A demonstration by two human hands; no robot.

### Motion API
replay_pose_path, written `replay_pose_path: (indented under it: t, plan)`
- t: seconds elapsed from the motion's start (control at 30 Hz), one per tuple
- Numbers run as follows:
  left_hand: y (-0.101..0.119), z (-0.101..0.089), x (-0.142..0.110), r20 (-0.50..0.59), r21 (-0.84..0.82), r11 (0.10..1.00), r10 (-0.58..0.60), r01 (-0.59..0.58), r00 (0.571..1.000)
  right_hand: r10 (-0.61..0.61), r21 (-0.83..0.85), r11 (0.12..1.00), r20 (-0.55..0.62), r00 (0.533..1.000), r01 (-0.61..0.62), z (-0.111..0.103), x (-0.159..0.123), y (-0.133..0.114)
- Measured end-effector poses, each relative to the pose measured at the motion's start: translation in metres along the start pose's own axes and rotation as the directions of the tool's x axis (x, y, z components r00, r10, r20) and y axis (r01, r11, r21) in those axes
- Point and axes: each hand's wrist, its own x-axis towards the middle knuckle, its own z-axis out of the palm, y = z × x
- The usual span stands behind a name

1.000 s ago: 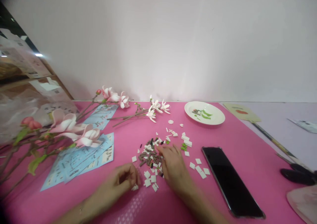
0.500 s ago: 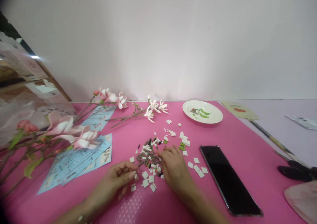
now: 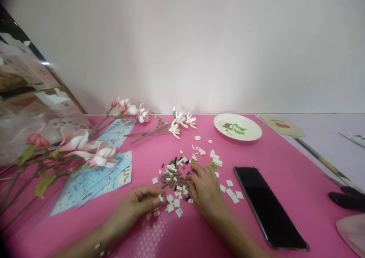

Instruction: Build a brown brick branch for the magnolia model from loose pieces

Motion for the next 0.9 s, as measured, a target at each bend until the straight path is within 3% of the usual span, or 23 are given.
replay_pose_path:
  t: [0.3,0.43,0.6,0.9]
  plan:
    - [0.002,0.001,-0.003,0.018,0.01,0.999,0.036,-0.036,0.999,-0.009,0.063,0.998,-0.039,0.999,0.011,-0.008,0.0,-0.01]
    - [-0.001,-0.001,-0.002,0.031,-0.006,0.999,0.049,-0.049,0.998,0.005,0.241,0.97,-0.103,0.995,0.02,-0.016,-0.002,-0.02]
    - [0.0,0.001,-0.003,0.041,-0.029,0.998,0.065,-0.064,0.997,0.198,0.516,0.832,0.068,0.978,-0.205,-0.025,-0.005,-0.036]
    - [0.001,0.0,-0.003,0.137,-0.103,0.992,0.09,-0.077,0.986,0.152,0.728,0.627,0.236,0.96,-0.278,-0.024,-0.01,-0.046]
